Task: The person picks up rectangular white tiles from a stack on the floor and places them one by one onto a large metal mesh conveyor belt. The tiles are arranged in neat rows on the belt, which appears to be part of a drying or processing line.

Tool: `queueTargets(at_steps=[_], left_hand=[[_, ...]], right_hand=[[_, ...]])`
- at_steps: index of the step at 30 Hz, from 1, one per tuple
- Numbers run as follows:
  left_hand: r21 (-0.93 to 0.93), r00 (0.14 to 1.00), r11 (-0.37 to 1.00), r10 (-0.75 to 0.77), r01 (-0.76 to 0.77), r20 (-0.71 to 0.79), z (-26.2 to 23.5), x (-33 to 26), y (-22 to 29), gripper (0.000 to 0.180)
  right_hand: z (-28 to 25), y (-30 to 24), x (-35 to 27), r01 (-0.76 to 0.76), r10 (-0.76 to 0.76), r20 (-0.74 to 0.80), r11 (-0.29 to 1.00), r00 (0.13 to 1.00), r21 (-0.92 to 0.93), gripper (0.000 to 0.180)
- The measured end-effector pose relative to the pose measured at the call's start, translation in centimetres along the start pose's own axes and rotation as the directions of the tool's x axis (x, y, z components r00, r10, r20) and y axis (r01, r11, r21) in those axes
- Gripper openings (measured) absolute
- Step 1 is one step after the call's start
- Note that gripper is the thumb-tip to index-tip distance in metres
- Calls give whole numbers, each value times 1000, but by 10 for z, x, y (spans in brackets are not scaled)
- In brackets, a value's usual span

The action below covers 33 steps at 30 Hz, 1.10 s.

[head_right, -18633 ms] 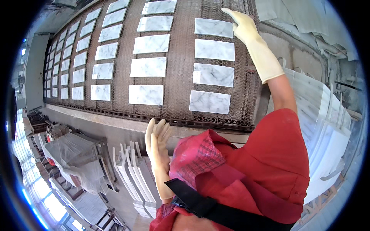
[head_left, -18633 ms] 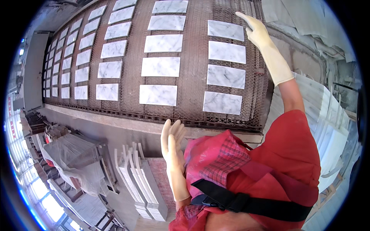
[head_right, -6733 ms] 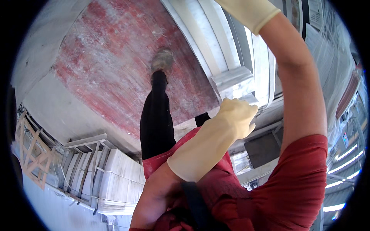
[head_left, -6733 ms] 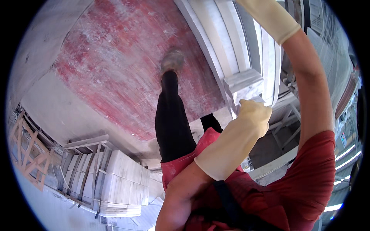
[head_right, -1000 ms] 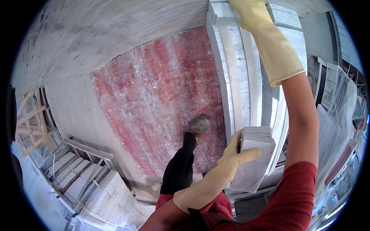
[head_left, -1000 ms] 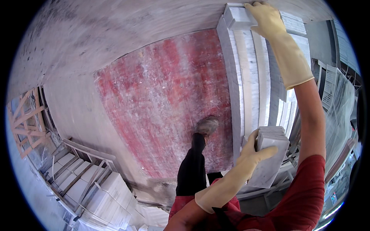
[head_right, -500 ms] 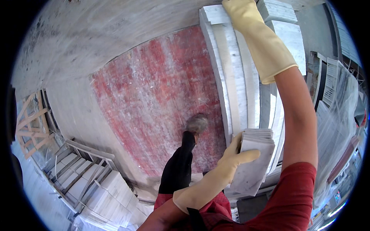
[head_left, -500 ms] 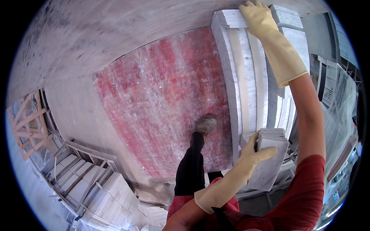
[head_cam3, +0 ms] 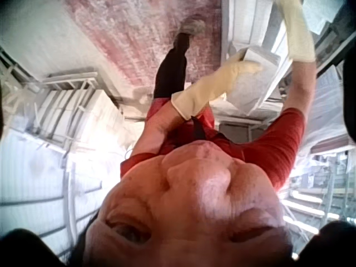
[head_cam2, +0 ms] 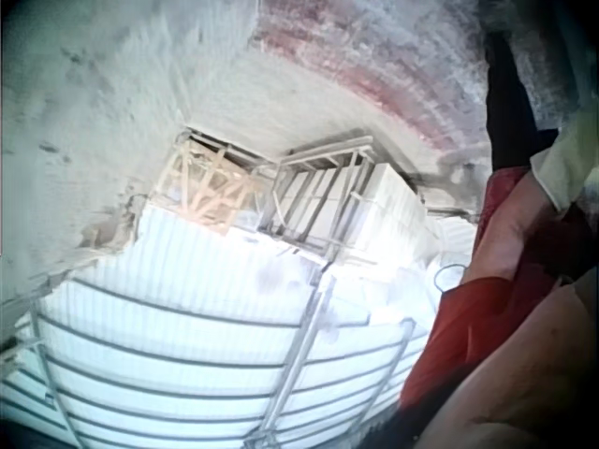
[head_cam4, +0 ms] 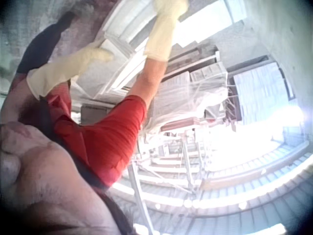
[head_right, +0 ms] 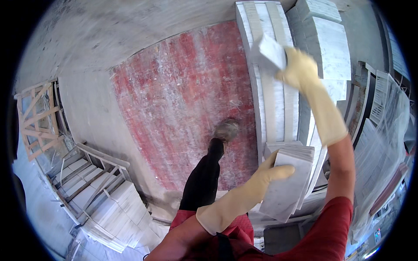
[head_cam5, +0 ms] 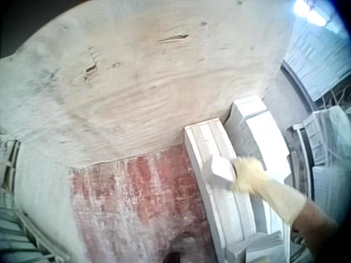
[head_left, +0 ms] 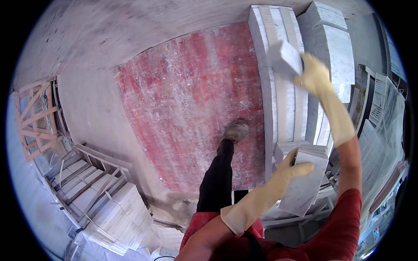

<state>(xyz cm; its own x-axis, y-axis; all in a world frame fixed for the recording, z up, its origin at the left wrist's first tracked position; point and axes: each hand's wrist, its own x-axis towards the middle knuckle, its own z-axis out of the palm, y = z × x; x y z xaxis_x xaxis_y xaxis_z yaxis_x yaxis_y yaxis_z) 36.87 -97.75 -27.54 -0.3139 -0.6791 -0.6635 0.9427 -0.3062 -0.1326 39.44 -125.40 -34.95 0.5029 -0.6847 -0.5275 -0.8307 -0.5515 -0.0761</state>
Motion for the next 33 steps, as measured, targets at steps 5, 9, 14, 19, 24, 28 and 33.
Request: queueTargets(at_steps=[5,9,14,19,24,28,33], left_hand=[[-5,972,997,-72,75,225,-5,-15,-9,82],[-125,913,963,-179,239,365,-8,-30,-40,78],[-20,945,970,-232,243,231,-13,-43,-79,85],[185,974,963,-212,195,75,-13,-60,-112,85],[230,939,924,-333,307,83,-26,-68,-165,68],[450,946,839,-321,307,-47,-51,-76,-217,90],[442,954,856,-301,268,4,-60,-109,-284,83]], right_hand=[[57,58,-134,-283,175,222,594,959,753,90],[82,68,-240,-365,267,334,75,904,928,75],[127,73,-369,-348,385,435,-276,814,896,75],[181,71,-499,-313,474,541,-478,695,821,75],[196,62,-625,-321,425,673,-644,605,695,69],[232,60,-728,-223,344,763,-819,547,529,67],[253,74,-828,-35,347,712,-886,611,462,68]])
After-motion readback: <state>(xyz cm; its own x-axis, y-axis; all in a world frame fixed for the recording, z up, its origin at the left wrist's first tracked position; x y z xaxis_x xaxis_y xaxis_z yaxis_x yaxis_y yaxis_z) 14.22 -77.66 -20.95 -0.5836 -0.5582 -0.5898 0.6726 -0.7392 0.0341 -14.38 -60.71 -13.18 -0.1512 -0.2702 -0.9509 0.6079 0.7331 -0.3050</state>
